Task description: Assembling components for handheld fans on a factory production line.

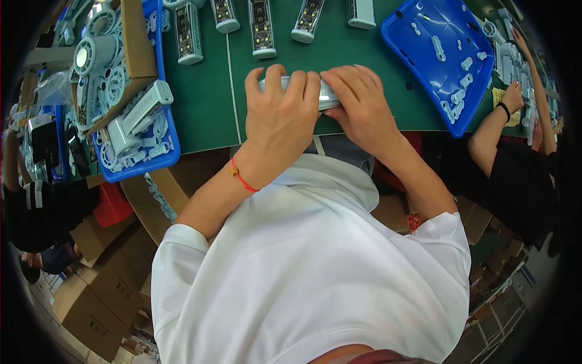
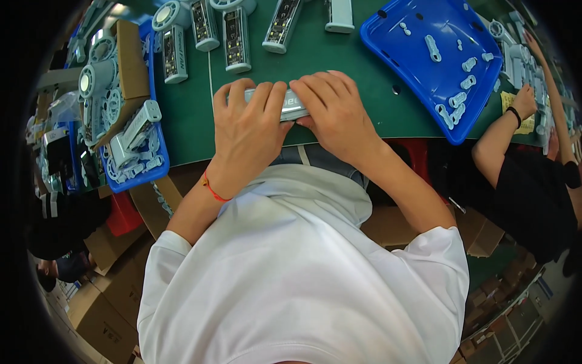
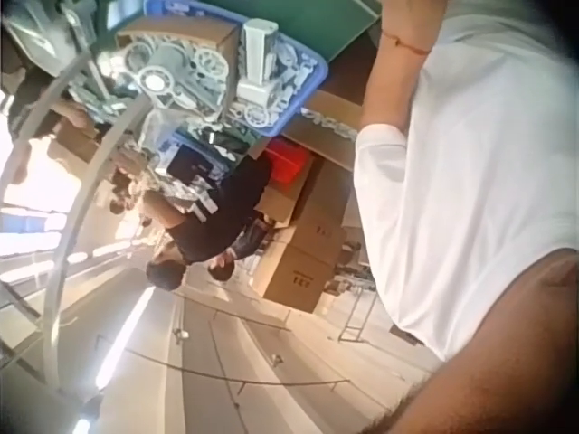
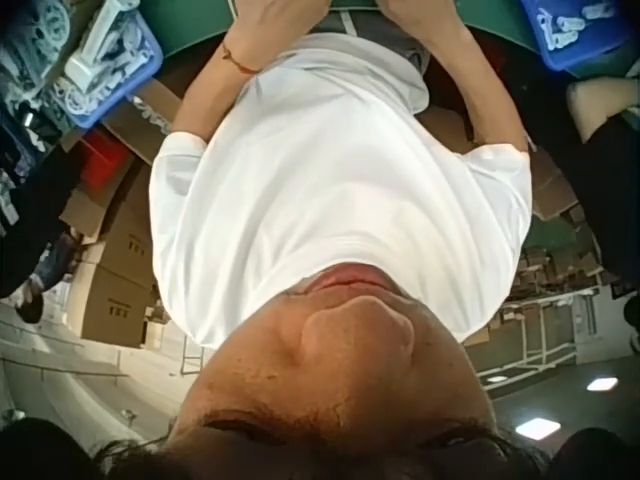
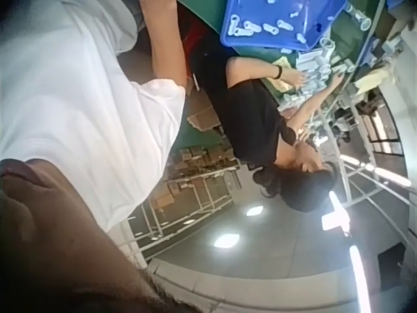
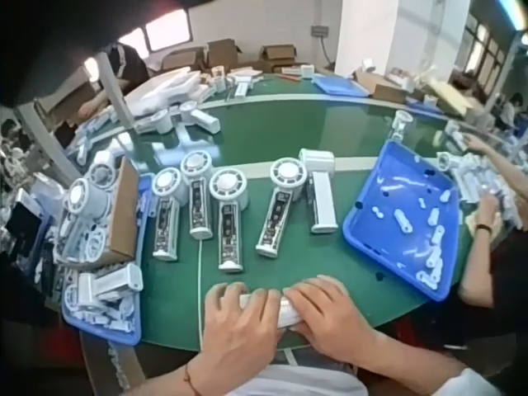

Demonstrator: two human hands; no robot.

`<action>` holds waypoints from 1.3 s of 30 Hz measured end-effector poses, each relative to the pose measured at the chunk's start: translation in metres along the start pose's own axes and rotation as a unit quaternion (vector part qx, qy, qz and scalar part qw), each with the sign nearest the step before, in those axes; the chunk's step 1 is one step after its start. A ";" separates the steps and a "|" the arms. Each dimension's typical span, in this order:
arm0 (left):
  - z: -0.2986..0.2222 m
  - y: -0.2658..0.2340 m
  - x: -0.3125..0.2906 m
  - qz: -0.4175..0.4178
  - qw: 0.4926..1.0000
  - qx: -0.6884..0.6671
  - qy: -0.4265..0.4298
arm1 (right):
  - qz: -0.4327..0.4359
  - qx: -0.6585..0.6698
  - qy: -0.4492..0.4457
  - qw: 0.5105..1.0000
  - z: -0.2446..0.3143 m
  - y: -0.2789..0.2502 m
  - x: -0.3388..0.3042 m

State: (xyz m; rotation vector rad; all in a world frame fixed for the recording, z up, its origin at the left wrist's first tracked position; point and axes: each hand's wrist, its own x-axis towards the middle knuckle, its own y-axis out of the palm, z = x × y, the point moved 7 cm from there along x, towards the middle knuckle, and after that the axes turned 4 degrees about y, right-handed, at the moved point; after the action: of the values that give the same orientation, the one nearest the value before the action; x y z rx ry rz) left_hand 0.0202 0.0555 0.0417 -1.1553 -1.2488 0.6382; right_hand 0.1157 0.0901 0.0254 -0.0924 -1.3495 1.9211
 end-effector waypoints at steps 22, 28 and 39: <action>0.009 0.012 -0.014 -0.190 0.418 -0.807 -0.372 | -0.065 0.338 0.169 0.923 0.010 -0.031 0.011; 0.068 -0.043 0.144 -0.067 0.895 -0.423 -0.127 | -0.065 -0.245 0.383 0.888 -0.171 -0.137 -0.006; 0.172 0.110 0.334 -0.074 0.982 0.076 -0.159 | -0.067 0.043 0.427 0.901 -0.129 -0.117 -0.011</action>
State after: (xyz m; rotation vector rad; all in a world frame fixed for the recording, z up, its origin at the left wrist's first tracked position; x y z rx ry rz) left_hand -0.0330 0.4427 0.0548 -0.8463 -1.5128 0.8133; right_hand 0.2465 0.1992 0.0625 -0.6946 -0.6476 1.5164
